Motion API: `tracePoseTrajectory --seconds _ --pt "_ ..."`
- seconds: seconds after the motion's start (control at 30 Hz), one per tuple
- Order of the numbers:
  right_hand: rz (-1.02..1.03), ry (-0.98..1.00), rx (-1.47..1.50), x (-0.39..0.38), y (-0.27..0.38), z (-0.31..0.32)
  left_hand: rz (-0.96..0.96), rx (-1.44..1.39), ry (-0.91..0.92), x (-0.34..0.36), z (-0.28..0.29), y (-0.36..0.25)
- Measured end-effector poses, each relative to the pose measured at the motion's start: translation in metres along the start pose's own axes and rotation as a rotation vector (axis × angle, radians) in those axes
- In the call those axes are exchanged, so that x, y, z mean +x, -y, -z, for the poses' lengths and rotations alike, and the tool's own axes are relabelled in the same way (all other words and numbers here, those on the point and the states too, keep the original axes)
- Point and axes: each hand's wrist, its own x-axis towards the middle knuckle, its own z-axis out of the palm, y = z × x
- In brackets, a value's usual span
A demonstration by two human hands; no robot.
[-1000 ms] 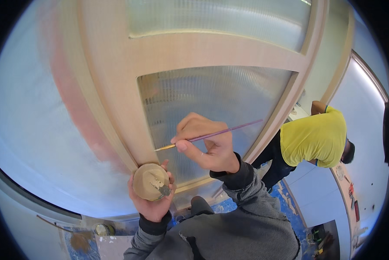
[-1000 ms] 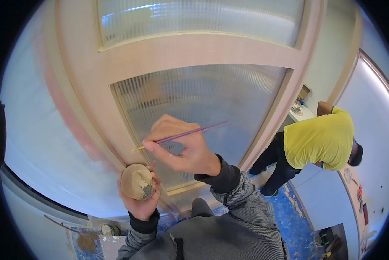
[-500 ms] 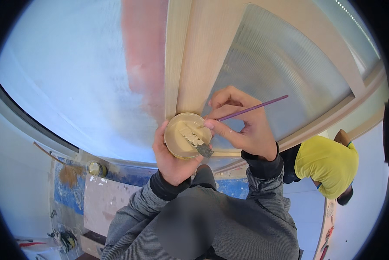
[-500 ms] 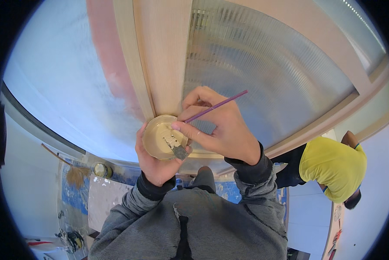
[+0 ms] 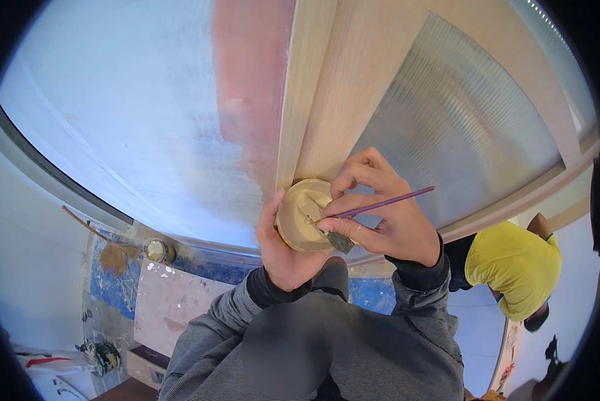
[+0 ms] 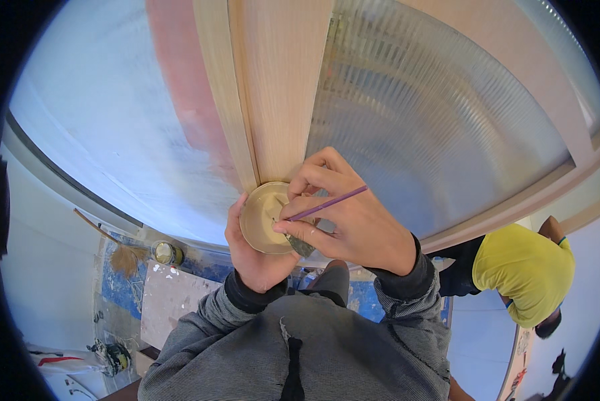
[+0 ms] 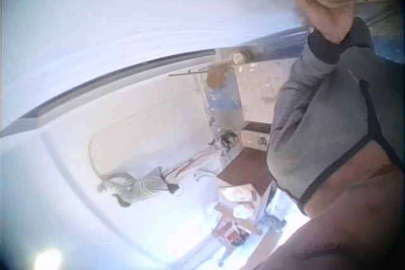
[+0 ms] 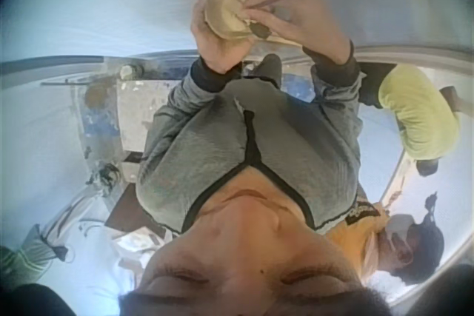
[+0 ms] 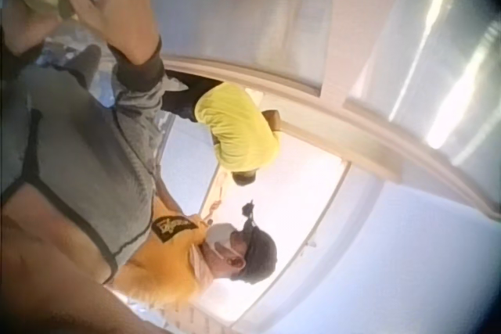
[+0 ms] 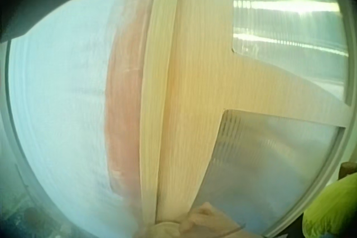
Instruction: The person uses a small paintbrush to apply a light-colored finish to the wooden frame of a glass door. They repeatedly dip the brush into a small container held in the left hand and carefully paint the edges and corners of the frame.
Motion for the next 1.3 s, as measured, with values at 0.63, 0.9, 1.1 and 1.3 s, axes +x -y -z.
tracePoseTrajectory --seconds 0.63,0.9,1.1,1.3 --pt "0.002 0.026 0.005 -0.001 0.000 0.000 -0.005 0.043 -0.009 0.002 -0.001 0.001" --pt "-0.028 -0.093 0.150 -0.009 -0.007 0.004 0.008 0.019 -0.007 0.002 -0.001 0.001" --pt "0.006 -0.299 0.426 -0.018 -0.021 -0.005 0.010 0.087 -0.053 0.000 -0.007 0.000" --pt "0.099 -0.427 0.517 -0.010 -0.015 -0.006 0.039 0.011 -0.040 -0.004 0.002 -0.003"
